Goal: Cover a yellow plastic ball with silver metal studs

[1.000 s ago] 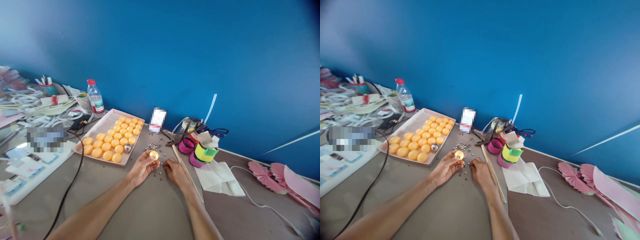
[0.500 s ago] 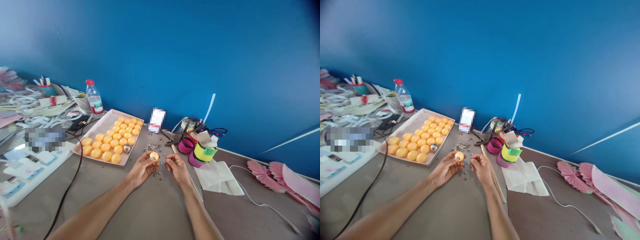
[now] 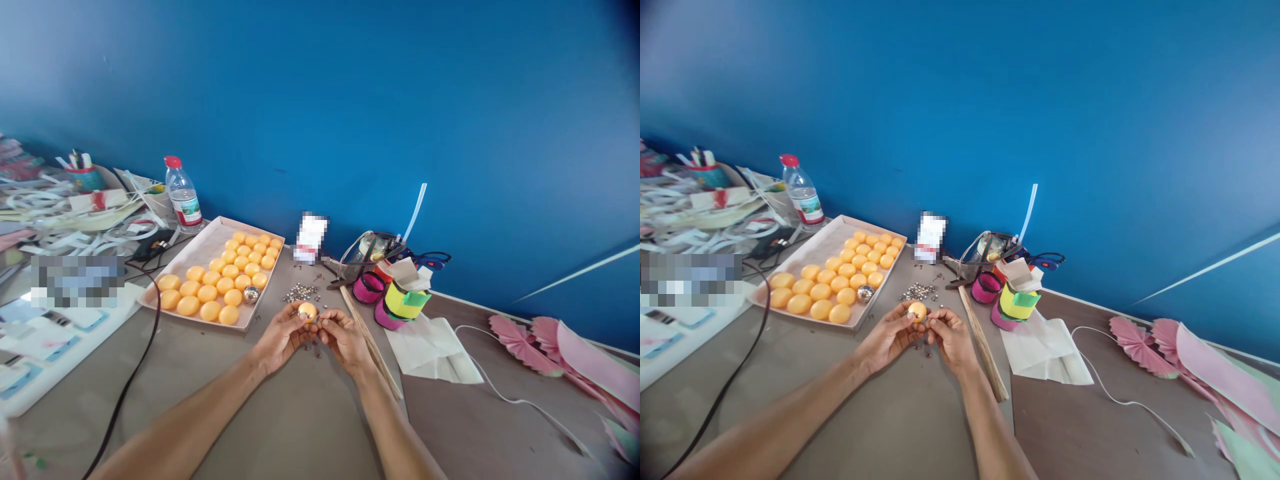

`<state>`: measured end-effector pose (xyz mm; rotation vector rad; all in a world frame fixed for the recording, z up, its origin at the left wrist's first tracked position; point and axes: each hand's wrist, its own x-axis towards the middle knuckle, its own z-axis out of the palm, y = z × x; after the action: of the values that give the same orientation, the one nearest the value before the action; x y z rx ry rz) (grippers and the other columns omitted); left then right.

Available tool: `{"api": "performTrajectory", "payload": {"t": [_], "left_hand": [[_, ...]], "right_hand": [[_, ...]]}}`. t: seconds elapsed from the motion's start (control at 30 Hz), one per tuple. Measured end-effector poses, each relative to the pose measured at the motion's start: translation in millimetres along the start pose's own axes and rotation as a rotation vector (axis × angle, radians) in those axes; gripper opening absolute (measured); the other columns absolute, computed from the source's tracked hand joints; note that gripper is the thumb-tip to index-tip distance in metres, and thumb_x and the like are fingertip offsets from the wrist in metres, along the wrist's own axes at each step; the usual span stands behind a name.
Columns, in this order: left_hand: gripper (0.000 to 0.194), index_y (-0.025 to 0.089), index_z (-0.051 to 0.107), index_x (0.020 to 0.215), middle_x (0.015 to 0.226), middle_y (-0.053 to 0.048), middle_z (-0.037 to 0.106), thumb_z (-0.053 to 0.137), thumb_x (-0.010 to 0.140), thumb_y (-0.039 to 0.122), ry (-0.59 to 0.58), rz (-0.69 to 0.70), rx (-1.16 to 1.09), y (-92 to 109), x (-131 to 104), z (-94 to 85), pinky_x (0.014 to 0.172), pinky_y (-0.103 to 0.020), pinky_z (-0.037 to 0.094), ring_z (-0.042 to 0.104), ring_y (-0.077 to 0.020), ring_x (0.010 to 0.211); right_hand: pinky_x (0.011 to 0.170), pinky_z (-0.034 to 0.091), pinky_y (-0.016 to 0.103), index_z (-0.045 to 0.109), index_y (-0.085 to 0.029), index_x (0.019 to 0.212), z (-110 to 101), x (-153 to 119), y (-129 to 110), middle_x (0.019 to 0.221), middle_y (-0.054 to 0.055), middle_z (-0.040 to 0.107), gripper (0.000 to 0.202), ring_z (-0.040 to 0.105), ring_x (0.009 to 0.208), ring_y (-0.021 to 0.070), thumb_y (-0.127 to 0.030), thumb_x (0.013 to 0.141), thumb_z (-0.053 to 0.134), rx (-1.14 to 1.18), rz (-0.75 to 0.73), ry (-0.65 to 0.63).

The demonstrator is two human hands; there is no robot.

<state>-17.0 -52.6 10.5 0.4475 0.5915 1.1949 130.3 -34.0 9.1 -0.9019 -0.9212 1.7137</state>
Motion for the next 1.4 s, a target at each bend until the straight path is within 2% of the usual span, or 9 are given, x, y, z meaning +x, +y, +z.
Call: {"api": "performTrajectory", "payload": {"t": [0.13, 0.43, 1.1, 1.4], "left_hand": [[0.036, 0.017, 0.053, 0.101, 0.081, -0.003, 0.065, 0.070, 0.069, 0.019, -0.013, 0.015, 0.017, -3.6, 1.2, -2.1, 0.070, -0.029, 0.050, 0.063, -0.0137, 0.068], [0.031, 0.016, 0.052, 0.100, 0.082, -0.004, 0.064, 0.067, 0.072, 0.016, -0.041, 0.025, 0.031, -6.5, 1.8, -2.7, 0.073, -0.029, 0.050, 0.063, -0.0132, 0.070], [0.037, 0.016, 0.051, 0.099, 0.080, -0.002, 0.061, 0.070, 0.068, 0.023, 0.002, 0.117, 0.181, -7.0, -1.3, -0.3, 0.070, -0.032, 0.049, 0.061, -0.0137, 0.066], [0.036, 0.015, 0.050, 0.097, 0.079, -0.002, 0.060, 0.070, 0.068, 0.025, 0.014, 0.156, 0.240, -6.9, -4.5, 2.3, 0.066, -0.033, 0.049, 0.060, -0.0144, 0.065]], "right_hand": [[0.048, 0.033, 0.020, 0.062, -0.019, 0.066, 0.7, 0.5, 3.7, 0.059, -0.005, 0.055, 0.014, 0.043, 0.048, 0.0054, -0.024, 0.061, 0.074, 0.013, -0.029, 0.019], [0.046, 0.030, 0.020, 0.062, -0.019, 0.064, 3.2, 3.0, 5.8, 0.055, -0.005, 0.056, 0.018, 0.040, 0.047, 0.0063, -0.026, 0.056, 0.076, 0.040, -0.002, 0.056], [0.050, 0.032, 0.021, 0.057, -0.019, 0.070, -1.2, 2.7, 15.6, 0.057, -0.006, 0.054, 0.014, 0.042, 0.049, 0.0066, -0.026, 0.066, 0.068, -0.078, -0.062, -0.001], [0.050, 0.034, 0.021, 0.052, -0.020, 0.070, -0.4, 0.6, 18.1, 0.057, -0.006, 0.053, 0.016, 0.042, 0.047, 0.0073, -0.028, 0.069, 0.066, -0.172, -0.108, 0.031]]}}
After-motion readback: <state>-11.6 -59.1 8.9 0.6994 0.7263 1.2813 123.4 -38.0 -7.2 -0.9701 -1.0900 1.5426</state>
